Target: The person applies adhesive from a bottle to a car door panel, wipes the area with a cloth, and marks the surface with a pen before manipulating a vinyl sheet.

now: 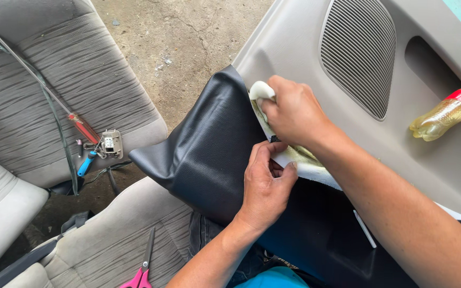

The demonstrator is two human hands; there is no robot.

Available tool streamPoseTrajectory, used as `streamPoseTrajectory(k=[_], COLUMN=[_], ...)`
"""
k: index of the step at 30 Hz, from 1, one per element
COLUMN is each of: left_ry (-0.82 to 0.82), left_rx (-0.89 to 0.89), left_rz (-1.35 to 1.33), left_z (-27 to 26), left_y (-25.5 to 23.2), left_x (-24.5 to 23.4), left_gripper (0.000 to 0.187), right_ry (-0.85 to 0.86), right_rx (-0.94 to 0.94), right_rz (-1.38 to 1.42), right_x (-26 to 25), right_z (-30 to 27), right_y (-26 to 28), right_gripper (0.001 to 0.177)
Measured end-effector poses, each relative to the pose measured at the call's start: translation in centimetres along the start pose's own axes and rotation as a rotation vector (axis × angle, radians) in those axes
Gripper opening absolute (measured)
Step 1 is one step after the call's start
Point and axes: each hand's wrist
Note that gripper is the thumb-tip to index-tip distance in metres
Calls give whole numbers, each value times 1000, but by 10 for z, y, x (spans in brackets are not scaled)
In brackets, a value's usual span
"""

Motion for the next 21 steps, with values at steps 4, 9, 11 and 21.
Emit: streamPoseTrajectory(k=[4,9,11,21], left_ry=[14,14,26,13], left_rx=[-4,21,5,-36], left_rz=[8,-23,-19,28], left_z=[0,-1,-1,1], left_y=[2,4,5,2], left_x=[1,2,2,7], left_gripper=[39,38,37,36], right_ry=[79,117,114,283], right_rx=[10,148,111,-200], right_rz=[57,160,112,-301], right_x=[-1,-50,-71,-26], right_z=[20,20,8,-17], right_y=[13,42,46,6], right_gripper=[16,17,15,38])
Point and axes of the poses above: each hand's wrist, its own z-axis towards the middle knuckle, its own x-axis out of the palm, y = z × x, and after that the axes turned 12 degrees about z, right-handed
